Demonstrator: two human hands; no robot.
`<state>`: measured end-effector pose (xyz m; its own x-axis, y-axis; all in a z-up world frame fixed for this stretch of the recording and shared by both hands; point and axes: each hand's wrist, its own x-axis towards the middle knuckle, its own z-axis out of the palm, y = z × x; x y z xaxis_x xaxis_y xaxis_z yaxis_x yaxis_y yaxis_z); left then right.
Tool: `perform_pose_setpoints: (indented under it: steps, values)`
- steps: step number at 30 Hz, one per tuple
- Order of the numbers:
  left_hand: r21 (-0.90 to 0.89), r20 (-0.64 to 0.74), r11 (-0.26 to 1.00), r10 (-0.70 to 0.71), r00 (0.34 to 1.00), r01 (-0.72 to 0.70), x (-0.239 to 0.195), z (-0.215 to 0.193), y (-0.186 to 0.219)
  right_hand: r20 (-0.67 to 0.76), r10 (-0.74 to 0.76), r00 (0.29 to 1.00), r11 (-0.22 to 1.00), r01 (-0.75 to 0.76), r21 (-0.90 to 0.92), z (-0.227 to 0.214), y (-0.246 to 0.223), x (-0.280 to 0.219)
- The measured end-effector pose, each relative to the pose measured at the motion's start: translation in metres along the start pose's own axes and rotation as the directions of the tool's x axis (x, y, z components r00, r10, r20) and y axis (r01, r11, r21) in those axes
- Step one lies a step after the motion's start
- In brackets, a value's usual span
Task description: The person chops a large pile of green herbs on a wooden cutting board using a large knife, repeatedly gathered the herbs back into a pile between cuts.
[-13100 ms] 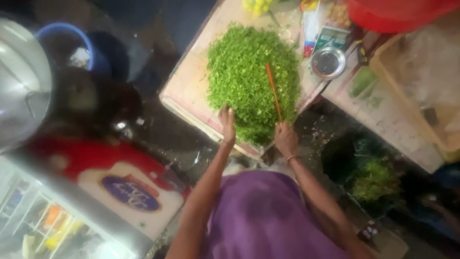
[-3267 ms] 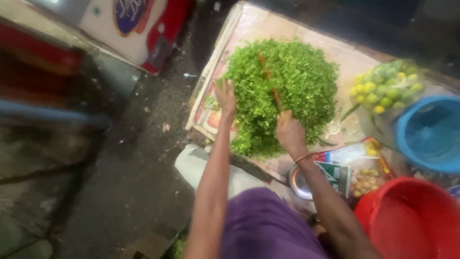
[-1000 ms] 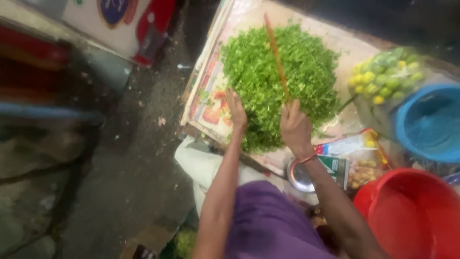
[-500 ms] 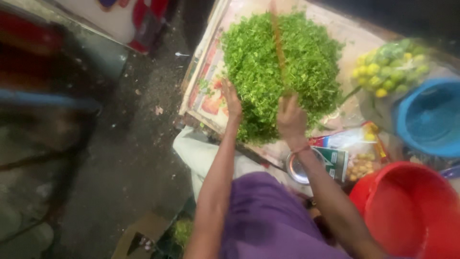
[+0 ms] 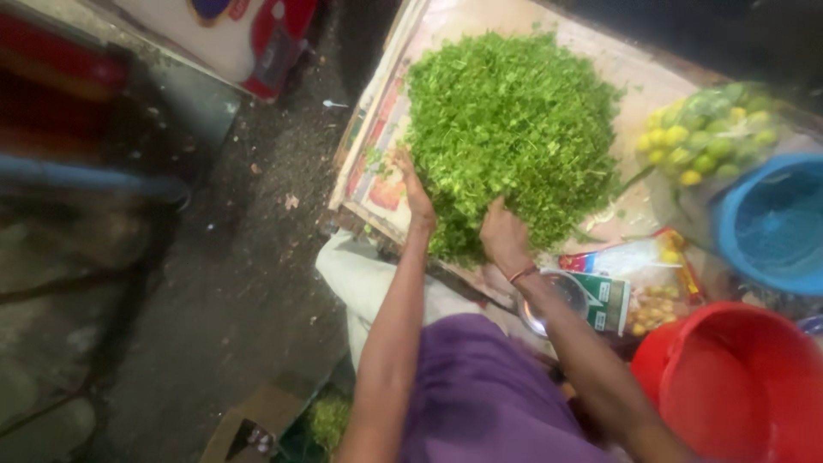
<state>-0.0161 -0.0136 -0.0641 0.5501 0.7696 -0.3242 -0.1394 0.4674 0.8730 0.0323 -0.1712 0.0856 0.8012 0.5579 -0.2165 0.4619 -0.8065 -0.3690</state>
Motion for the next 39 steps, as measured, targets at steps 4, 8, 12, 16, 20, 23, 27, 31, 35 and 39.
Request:
perform_pose_setpoints:
  steps: [4,8,12,16,20,23,27,31,35,39]
  values:
    - [-0.062,0.034,0.998,0.020,0.999,-0.017,-0.005,-0.006,0.013,0.019,-0.028,0.999,0.999,0.028,0.017,-0.006,0.008,-0.003]
    - [0.163,0.024,0.986,0.024,0.999,-0.027,-0.012,-0.010,0.007,-0.261,-0.267,0.928,0.929,0.175,-0.328,-0.021,0.009,-0.015]
    - [0.233,-0.007,0.970,0.069,0.998,-0.065,-0.007,-0.006,0.013,-0.104,-0.028,0.994,1.000,0.029,0.007,-0.007,0.021,0.005]
    - [0.402,-0.305,0.898,0.317,0.898,-0.181,-0.040,-0.005,0.023,-0.100,-0.055,0.993,0.993,0.044,-0.111,-0.032,0.008,0.012]
    - [0.663,-0.455,0.748,0.418,0.786,-0.014,-0.103,0.013,0.003,0.100,0.269,0.958,0.944,-0.283,0.169,-0.070,-0.012,0.003]
    - [0.772,-0.595,0.467,0.292,0.749,0.431,-0.118,0.025,-0.031,-0.113,0.144,0.983,0.989,-0.140,0.042,-0.047,0.002,0.018]
    - [0.804,-0.571,0.404,0.316,0.758,0.437,-0.108,0.051,-0.049,-0.116,0.015,0.993,0.992,-0.030,-0.126,-0.046,0.021,0.027]
    - [0.706,-0.591,0.674,0.389,0.706,0.220,-0.097,0.083,-0.038,-0.234,0.071,0.970,0.986,-0.033,0.163,-0.070,0.022,0.014]
    - [0.737,-0.553,0.647,0.416,0.722,0.192,-0.081,0.101,-0.015,-0.265,0.133,0.955,0.983,-0.161,-0.088,-0.026,0.046,0.023]
    - [0.596,-0.635,0.764,0.260,0.728,0.247,-0.042,0.092,0.005,-0.174,0.072,0.982,0.980,-0.102,-0.173,-0.026,0.056,0.034]
